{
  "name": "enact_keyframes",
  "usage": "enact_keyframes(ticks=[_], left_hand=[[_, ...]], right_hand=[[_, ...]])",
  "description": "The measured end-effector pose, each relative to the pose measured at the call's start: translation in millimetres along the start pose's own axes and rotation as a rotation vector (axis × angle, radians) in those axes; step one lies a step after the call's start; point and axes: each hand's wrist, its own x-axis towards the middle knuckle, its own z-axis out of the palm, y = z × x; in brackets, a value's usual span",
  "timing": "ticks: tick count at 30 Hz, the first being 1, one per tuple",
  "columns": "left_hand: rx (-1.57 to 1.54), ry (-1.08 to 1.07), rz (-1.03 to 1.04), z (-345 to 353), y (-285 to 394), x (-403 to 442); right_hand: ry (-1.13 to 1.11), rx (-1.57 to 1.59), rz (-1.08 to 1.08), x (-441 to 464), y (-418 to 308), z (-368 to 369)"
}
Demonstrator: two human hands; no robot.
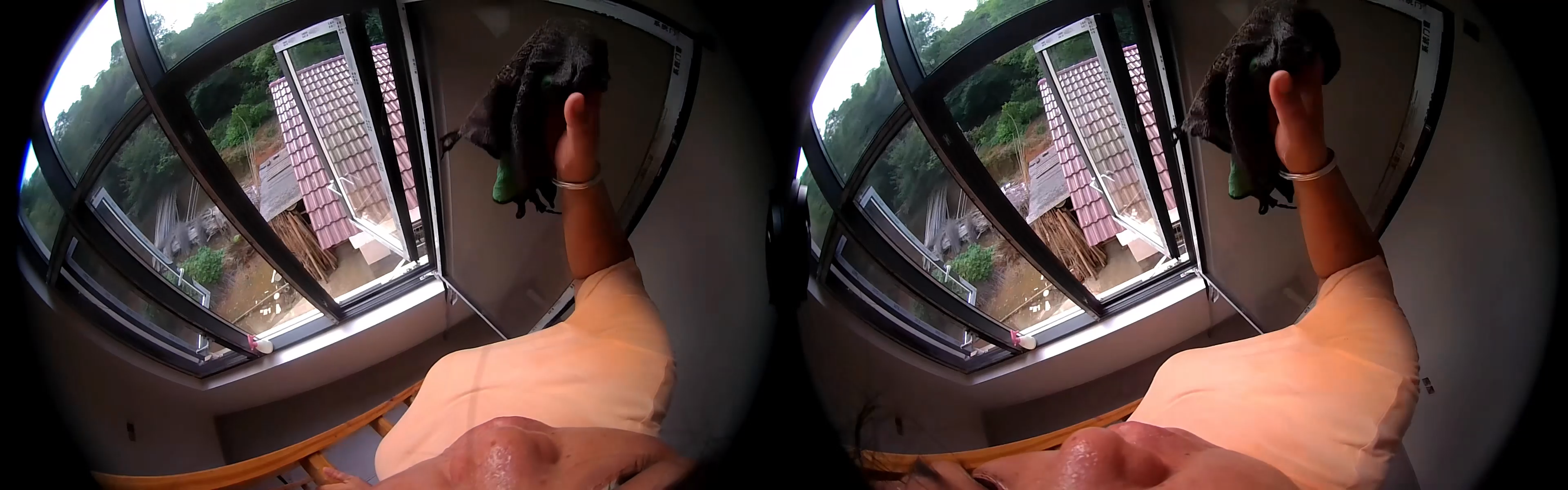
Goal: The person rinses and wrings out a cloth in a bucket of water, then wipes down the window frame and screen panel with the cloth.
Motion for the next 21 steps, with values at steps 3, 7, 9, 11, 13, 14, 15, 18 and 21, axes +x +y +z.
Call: enact_keyframes(ticks=[3, 7, 9, 11, 13, 14, 15, 18, 21], left_hand=[[-0.030, -0.016, 0.024, 2, -5, 0], [-0.056, -0.041, 0.042, 7, -4, 0], [-0.066, -0.048, 0.060, 9, 0, 4], [-0.072, -0.056, 0.082, 10, 4, 8], [-0.080, -0.059, 0.100, 13, 12, 18], [-0.082, -0.057, 0.110, 14, 16, 20], [-0.082, -0.059, 0.121, 15, 17, 24], [-0.083, -0.067, 0.153, 19, 28, 35], [-0.084, -0.081, 0.170, 25, 39, 48]], right_hand=[[-0.194, -1.023, -0.551, 67, -37, -1], [-0.340, -1.677, -0.794, 142, -48, -1], [-0.480, -1.815, -0.550, 164, -43, -7], [-0.596, -1.903, -0.288, 177, -36, -11], [-0.672, -1.946, -0.131, 195, -27, -16], [-0.697, -1.958, -0.075, 201, -23, -17], [-0.722, -1.965, -0.033, 206, -19, -19], [-0.755, -1.984, 0.050, 224, -5, -21], [-0.770, -2.005, 0.026, 239, 17, -17]])
